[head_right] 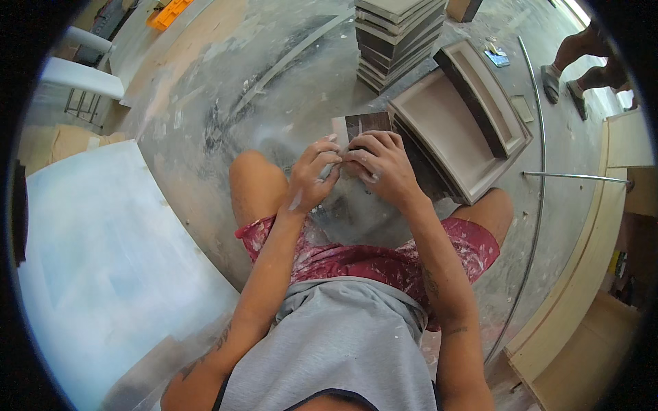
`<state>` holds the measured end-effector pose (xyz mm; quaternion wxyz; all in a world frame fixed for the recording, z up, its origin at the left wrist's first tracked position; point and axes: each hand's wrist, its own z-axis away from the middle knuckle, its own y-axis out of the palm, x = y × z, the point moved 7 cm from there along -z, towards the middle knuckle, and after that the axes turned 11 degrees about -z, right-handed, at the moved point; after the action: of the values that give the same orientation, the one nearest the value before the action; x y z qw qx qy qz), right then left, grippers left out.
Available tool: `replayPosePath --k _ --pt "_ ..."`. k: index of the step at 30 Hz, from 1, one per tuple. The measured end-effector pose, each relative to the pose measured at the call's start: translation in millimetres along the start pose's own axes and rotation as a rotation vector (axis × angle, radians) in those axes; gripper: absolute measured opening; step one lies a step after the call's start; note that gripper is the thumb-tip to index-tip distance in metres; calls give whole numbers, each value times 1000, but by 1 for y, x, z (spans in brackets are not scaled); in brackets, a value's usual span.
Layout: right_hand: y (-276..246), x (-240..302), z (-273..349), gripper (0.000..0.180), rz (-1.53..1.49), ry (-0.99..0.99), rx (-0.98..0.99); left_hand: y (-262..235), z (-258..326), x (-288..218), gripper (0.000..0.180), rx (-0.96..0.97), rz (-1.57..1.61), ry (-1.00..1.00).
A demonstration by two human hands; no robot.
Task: The person handles sandpaper sheets, sits down, and applies edge banding strips onto small wooden boxes, pressing and smoothing the edges by hand.
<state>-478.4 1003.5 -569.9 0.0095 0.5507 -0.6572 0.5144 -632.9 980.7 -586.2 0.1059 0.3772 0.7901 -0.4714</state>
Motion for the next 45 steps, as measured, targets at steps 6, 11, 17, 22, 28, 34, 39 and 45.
replayPosePath --k 6,11,17,22,28,34,39,45 --pt "-3 -1 -2 29 -53 46 -42 -4 -7 -5 14 -1 -16 30" --pt "-2 -5 -2 23 -51 86 -62 -2 -8 6 14 -26 86 -96" --pt "-3 -3 -3 21 -62 87 -42 -5 -7 6 17 24 84 -8" --pt "-4 -3 -3 21 -62 87 -51 -4 -8 1 17 24 26 36" --pt "-2 -5 -3 19 -65 89 -69 -1 -11 1 16 -2 -29 -8" --pt "-1 -5 -2 18 -73 103 -77 -1 -10 6 20 -1 52 2" --pt "-2 -5 -3 16 -82 104 -80 -5 -10 0 20 36 16 55" --pt "-4 -4 -4 13 -97 102 -115 -2 -11 -2 19 47 -26 55"
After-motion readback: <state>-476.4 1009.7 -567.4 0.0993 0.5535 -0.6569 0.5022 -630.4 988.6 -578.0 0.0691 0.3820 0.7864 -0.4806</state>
